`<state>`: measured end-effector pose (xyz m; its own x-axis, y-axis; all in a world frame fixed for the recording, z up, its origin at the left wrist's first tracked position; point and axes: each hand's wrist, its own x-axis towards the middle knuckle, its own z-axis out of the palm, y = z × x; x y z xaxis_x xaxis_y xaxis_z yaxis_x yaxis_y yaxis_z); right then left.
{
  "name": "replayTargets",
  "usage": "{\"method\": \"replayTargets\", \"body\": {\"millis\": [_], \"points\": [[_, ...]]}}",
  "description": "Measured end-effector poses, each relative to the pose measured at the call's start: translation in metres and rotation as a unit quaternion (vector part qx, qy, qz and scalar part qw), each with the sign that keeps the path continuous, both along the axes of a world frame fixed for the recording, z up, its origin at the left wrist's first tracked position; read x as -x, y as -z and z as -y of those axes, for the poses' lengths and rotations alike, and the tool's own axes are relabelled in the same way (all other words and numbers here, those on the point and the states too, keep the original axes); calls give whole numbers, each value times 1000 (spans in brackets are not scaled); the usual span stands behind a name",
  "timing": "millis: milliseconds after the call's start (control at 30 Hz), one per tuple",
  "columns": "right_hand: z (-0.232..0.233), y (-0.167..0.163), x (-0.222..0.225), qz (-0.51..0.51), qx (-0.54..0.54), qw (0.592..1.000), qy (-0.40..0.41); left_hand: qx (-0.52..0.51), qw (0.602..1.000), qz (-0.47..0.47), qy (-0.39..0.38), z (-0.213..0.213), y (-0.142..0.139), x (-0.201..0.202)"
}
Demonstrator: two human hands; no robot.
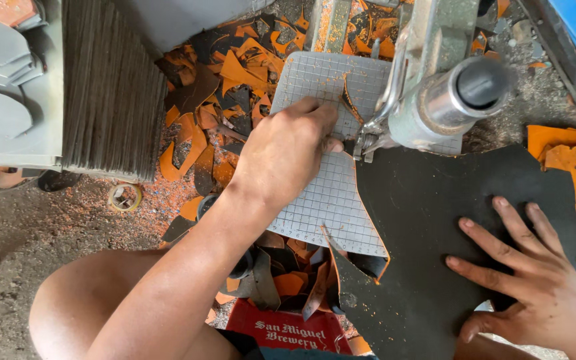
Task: The person uses a vertical cutting machine to cut shapes from black rubber sheets. They guide the material under the blade, rotate it to follow curved lines, and remove cut pieces. The workspace contains stacks of orange and gray rubber pieces.
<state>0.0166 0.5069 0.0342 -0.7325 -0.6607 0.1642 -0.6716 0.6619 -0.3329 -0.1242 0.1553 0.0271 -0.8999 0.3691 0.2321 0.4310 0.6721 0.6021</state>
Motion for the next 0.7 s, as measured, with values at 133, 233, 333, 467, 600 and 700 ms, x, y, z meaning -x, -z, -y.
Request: {"method": "replayTargets", "body": {"millis": [133, 233, 333, 467, 600, 700], "points": [[3, 2, -1, -5, 1, 1000, 7, 3, 1000, 3, 1, -1, -2, 5], [5, 2, -1, -7, -1, 1000, 13, -3, 1000, 1, -1, -1, -2, 9], [7, 1, -3, -5, 0, 1000, 25, 5, 1000, 13, 1, 0, -1, 12], [12, 3, -6, 2, 1, 999, 43, 3, 1000, 0, 2, 0, 0, 17], [16, 6, -11, -5, -11, 998, 66, 15, 1000, 18, 1, -1, -1, 22], [17, 8, -15, -2, -19, 996, 82, 0, 1000, 4, 0, -2, 0, 25]]}}
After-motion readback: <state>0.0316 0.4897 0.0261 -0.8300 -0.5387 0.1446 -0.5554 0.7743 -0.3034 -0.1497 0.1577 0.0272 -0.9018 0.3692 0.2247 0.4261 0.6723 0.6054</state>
